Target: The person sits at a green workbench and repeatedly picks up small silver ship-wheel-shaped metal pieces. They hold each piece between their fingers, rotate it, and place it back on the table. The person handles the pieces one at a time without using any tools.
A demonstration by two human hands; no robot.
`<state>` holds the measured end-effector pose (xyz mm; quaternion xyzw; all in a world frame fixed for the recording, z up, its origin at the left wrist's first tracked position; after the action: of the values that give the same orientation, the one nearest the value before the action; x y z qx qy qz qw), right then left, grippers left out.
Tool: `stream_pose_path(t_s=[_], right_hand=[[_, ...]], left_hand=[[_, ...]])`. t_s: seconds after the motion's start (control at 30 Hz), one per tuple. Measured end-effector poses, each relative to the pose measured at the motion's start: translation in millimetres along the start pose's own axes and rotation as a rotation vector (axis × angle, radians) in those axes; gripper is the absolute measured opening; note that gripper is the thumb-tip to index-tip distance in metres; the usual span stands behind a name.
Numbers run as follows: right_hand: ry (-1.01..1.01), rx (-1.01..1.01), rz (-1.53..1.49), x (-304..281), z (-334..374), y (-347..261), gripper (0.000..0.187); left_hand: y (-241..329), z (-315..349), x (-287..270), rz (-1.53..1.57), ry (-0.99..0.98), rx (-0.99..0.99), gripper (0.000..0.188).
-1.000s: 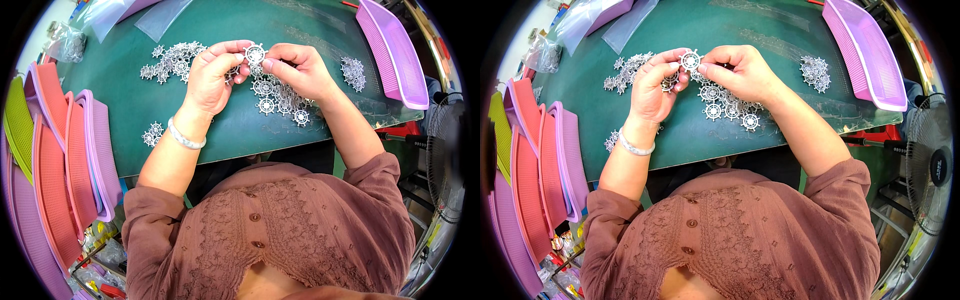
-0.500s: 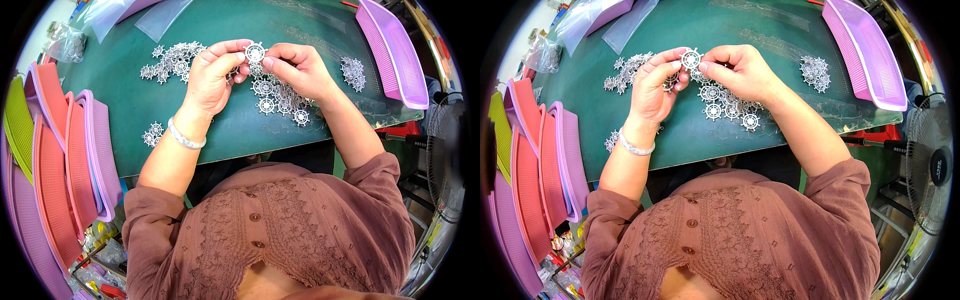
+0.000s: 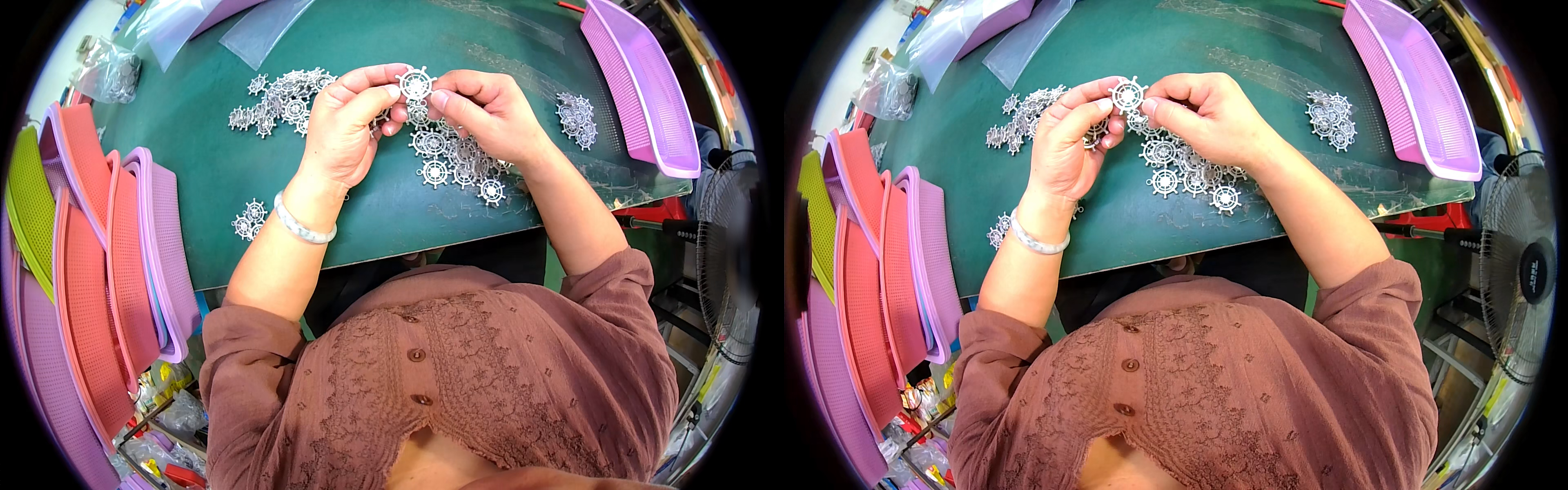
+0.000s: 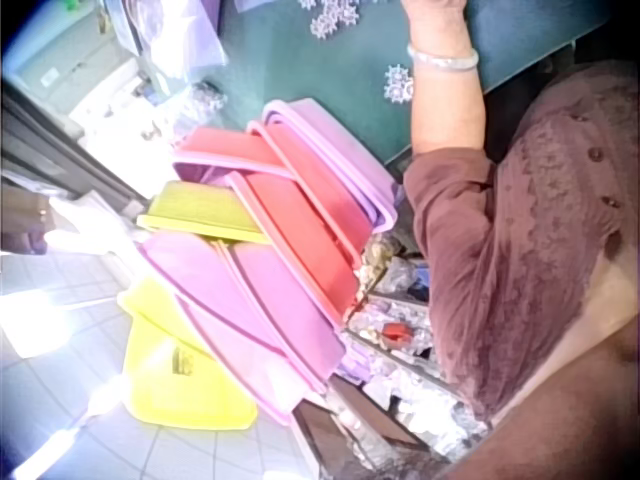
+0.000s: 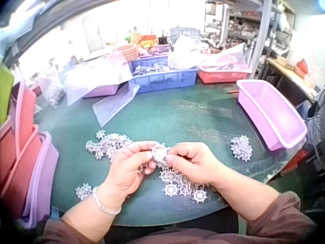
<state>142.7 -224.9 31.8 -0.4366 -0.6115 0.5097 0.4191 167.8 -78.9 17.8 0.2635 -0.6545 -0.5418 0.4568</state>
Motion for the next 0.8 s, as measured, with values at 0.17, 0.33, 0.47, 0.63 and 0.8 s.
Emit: stream_pose_path(t_s=[0.17, 0.33, 0.47, 0.63, 0.8], right_hand=[[0.008, -0.002, -0.002, 0.3, -0.2, -0.2, 0.017], [0.007, -0.007, 0.020, -1.1, -0.7, 1.8, 0.016], [0.033, -0.048, 0.110, -4.7, -0.8, 1.5, 0.013], [0.100, -0.301, 0.339, -3.7, -0.3, -10.8, 0.008], [0.151, -0.528, 0.544, -0.8, 2.0, -23.3, 0.008]], left_hand=[[-0.8, -0.8, -0.6, 0.003, -0.001, 0.010, 0.022], [-0.1, -0.8, 1.0, 0.034, 0.024, 0.006, 0.019], [-0.4, -0.7, -0.1, -0.011, 0.039, 0.019, 0.017], [-2.7, -1.5, -2.1, -0.098, 0.049, 0.086, 0.016], [-1.1, -1.7, 0.3, -0.085, 0.128, 0.051, 0.018]])
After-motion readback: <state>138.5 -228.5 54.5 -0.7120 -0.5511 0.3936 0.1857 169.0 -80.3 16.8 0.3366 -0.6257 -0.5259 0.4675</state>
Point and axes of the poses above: each hand's wrist, its own z-axis away from the middle knuckle, its own x-axis out of the palm, y = z × x, the point moved 5 cm from there along -z, towards the middle knuckle, and after that the axes turned 12 degrees about -z, right-handed, at the moved point
